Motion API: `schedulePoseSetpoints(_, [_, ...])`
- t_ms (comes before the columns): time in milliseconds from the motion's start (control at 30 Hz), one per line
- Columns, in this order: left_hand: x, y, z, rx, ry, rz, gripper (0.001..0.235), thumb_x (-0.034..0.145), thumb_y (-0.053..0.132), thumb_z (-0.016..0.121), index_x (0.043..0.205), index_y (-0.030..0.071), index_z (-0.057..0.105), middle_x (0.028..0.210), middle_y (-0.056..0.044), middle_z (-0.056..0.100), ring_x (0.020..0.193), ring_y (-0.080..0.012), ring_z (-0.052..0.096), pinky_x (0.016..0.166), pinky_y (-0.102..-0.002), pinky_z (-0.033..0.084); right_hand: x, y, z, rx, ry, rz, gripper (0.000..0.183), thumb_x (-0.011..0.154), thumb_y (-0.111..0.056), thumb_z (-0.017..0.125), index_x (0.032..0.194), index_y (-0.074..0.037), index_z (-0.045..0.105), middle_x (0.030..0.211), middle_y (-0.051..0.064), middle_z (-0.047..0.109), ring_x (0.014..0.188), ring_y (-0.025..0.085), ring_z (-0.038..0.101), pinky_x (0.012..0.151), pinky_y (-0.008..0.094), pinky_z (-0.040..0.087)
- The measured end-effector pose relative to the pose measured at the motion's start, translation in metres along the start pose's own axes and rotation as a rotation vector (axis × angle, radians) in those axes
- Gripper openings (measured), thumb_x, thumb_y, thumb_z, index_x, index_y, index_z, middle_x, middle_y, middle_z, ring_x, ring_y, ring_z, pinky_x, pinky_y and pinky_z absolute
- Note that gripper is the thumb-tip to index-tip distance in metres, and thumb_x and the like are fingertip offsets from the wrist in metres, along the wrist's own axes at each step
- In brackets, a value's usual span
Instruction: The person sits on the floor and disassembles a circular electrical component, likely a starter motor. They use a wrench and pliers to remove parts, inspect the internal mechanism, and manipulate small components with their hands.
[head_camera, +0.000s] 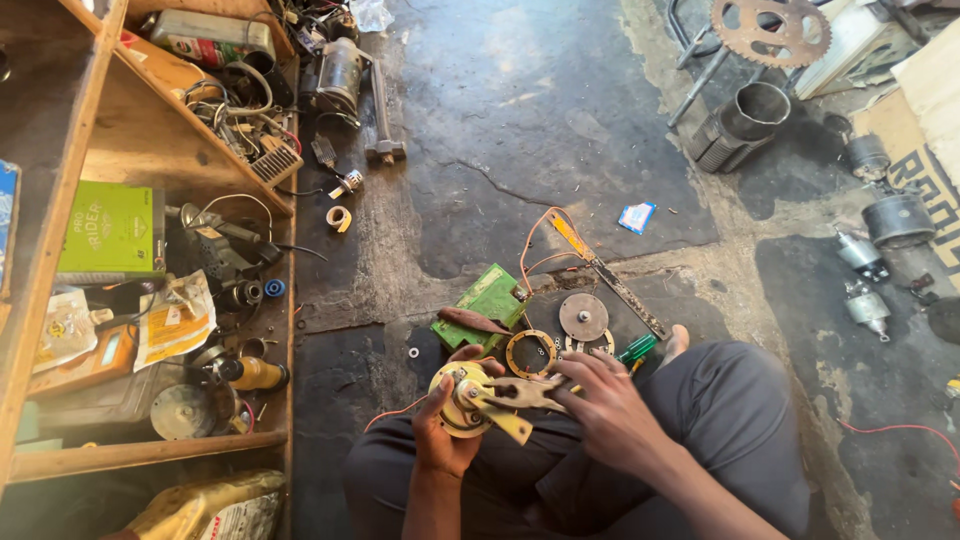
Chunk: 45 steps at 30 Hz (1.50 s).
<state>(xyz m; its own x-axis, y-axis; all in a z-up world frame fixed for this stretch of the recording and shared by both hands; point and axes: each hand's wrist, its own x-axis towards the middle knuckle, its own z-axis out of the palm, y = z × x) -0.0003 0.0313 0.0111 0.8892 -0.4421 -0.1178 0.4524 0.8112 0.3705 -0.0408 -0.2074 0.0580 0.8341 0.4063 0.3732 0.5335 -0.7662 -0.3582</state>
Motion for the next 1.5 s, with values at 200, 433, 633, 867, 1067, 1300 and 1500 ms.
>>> schedulePoseSetpoints(200, [-0.002,0.007,0.017,0.055,-0.071,0.038,0.082,0.084,0.021,0.069,0.155,0.001,0.034,0.134,-0.021,0.054,0.127,-0.0419,0.058,0.104,-0.061,0.052,-0.086,0.020,-0.023,0.140,-0.286,0.094,0.027,0.072,-0.003,0.068,0.099,-0.005,0.074,0.131,0.015,0.060,0.117,0.032,0.056,0.094,0.045,0.047])
schedulePoseSetpoints(433, [-0.006,-0.004,0.036,0.002,-0.238,-0.084,0.090,0.075,0.007,0.069,0.157,0.010,0.032,0.145,-0.026,0.049,0.135,-0.0430,0.051,0.105,-0.068,0.048,-0.203,0.025,0.052,-0.088,-0.627,-0.013,0.028,0.097,-0.025,0.061,0.120,-0.025,0.075,0.095,-0.005,0.066,0.080,0.011,0.065,0.073,0.030,0.050])
schedulePoseSetpoints(633, [-0.008,-0.012,0.036,-0.007,-0.209,-0.080,0.075,0.077,-0.002,0.068,0.143,0.009,0.035,0.151,-0.031,0.044,0.140,-0.0477,0.050,0.109,-0.067,0.049,-0.157,0.006,0.012,0.048,-0.043,-0.090,0.018,0.079,-0.024,0.070,0.095,-0.015,0.073,0.101,0.002,0.070,0.090,0.016,0.071,0.077,0.029,0.054])
schedulePoseSetpoints(867, [-0.002,-0.021,0.032,0.022,-0.109,-0.057,0.070,0.091,0.007,0.069,0.152,-0.001,0.035,0.149,-0.027,0.049,0.130,-0.0453,0.058,0.104,-0.060,0.054,-0.077,-0.032,-0.033,0.300,0.167,0.380,0.044,0.074,-0.040,0.085,0.096,-0.003,0.077,0.093,0.009,0.068,0.084,0.022,0.071,0.076,0.030,0.056])
schedulePoseSetpoints(1067, [0.003,-0.027,0.038,0.215,-0.056,-0.045,0.083,0.082,0.000,0.074,0.153,0.009,0.031,0.142,-0.026,0.054,0.124,-0.0401,0.063,0.102,-0.056,0.056,-0.048,-0.037,0.010,0.713,0.052,0.724,0.036,0.077,-0.032,0.086,0.095,0.000,0.079,0.093,0.008,0.070,0.087,0.022,0.069,0.080,0.035,0.053])
schedulePoseSetpoints(1300, [0.005,-0.021,0.032,0.290,-0.073,-0.085,0.073,0.079,0.004,0.078,0.142,0.000,0.041,0.135,-0.027,0.062,0.118,-0.0403,0.069,0.098,-0.054,0.059,-0.059,-0.022,0.035,1.240,0.145,1.036,0.034,0.092,-0.026,0.076,0.095,0.009,0.075,0.075,0.007,0.053,0.060,0.012,0.046,0.054,0.029,0.039])
schedulePoseSetpoints(1500, [0.007,-0.037,0.027,0.356,-0.031,-0.063,0.074,0.079,0.004,0.083,0.142,-0.003,0.044,0.134,-0.022,0.063,0.117,-0.0351,0.069,0.100,-0.049,0.060,-0.060,-0.022,0.036,1.294,0.141,1.102,0.028,0.090,-0.023,0.075,0.093,0.006,0.074,0.064,0.001,0.053,0.056,0.009,0.047,0.051,0.026,0.039])
